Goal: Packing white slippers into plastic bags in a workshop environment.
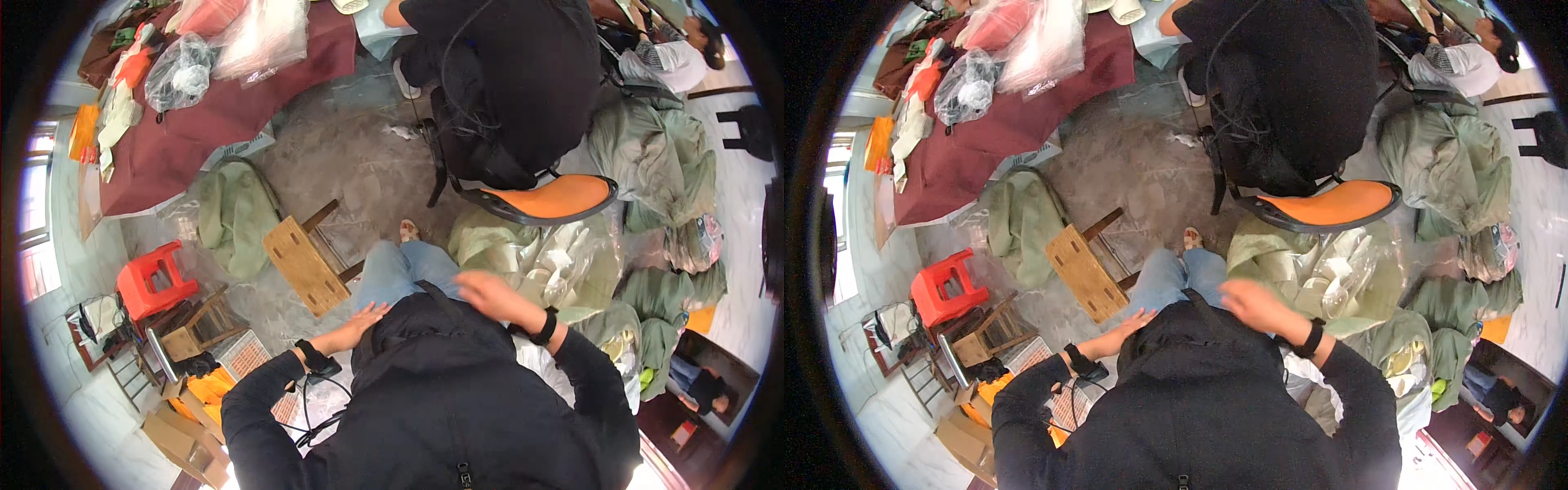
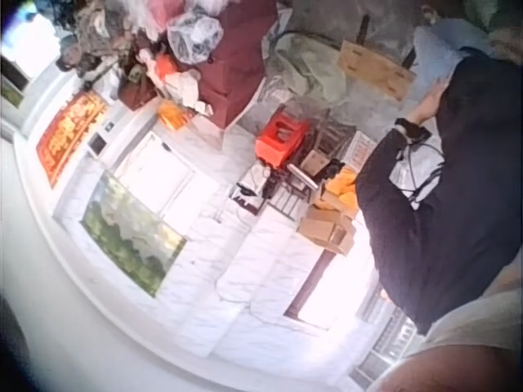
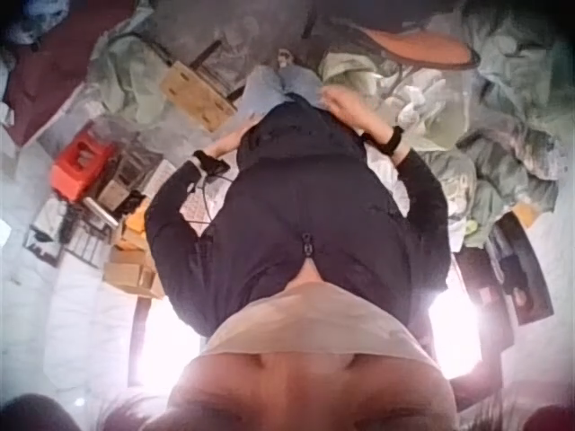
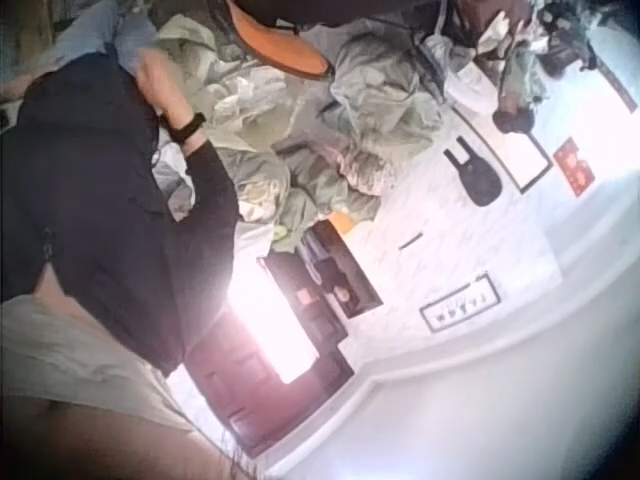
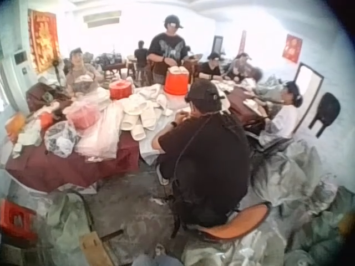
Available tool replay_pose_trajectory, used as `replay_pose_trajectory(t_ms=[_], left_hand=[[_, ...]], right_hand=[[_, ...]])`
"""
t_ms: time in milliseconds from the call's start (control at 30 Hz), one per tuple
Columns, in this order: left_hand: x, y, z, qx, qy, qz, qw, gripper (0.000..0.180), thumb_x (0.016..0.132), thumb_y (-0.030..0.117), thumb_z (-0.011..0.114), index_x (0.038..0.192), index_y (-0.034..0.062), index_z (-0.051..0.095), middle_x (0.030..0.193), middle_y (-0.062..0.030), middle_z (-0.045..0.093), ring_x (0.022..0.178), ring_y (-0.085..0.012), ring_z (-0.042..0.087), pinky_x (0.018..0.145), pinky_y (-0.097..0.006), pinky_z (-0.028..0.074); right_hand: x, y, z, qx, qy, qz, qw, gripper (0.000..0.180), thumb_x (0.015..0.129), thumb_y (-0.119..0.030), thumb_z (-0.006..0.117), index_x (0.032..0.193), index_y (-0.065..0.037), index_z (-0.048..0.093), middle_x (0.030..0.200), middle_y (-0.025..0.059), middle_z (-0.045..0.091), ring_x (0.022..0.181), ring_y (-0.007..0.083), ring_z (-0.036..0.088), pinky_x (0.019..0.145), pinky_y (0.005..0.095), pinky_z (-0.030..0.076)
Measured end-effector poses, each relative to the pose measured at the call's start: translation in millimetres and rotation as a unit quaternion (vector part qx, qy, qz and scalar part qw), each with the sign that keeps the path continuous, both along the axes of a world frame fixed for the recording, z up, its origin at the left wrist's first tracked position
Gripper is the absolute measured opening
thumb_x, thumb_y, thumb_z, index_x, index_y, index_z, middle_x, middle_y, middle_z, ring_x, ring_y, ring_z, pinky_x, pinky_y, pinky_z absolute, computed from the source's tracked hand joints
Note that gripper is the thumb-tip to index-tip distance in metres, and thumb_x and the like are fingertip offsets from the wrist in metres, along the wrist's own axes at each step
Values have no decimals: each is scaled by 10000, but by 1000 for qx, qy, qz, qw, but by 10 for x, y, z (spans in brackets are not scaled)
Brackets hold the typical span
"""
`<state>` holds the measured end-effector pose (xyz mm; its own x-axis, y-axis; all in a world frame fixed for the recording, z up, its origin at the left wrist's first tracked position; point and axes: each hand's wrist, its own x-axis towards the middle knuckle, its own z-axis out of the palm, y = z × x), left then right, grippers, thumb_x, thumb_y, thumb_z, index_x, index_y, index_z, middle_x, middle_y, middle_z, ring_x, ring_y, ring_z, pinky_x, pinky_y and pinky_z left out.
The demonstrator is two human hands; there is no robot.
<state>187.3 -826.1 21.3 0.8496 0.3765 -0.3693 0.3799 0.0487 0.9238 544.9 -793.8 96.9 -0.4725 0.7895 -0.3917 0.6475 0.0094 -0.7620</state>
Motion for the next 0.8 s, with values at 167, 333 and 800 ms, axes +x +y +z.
replay_pose_trajectory(t_ms=[167,333,800], left_hand=[[267,633,484,-161,54,57,984,501,968,345,158,1381,71,232,1451,-81,194,1351,-192,128,1078,-415,-33],[149,1227,349,-156,105,39,981,542,956,416,134,1378,97,251,1437,-63,234,1341,-198,165,1078,-424,2],[-1470,3633,-121,-145,50,10,988,511,917,398,373,1341,116,333,1324,-125,395,1198,-236,387,952,-332,337]], right_hand=[[257,177,-344,-360,166,85,914,582,958,-403,237,1356,21,223,1438,128,197,1327,225,183,1084,303,133],[154,547,-466,-415,114,-43,902,561,962,-385,257,1337,32,271,1412,118,260,1312,190,214,1074,277,150],[-1199,3398,-867,-260,-24,166,951,461,932,-393,345,1108,-12,535,845,205,617,779,326,589,722,389,428]])
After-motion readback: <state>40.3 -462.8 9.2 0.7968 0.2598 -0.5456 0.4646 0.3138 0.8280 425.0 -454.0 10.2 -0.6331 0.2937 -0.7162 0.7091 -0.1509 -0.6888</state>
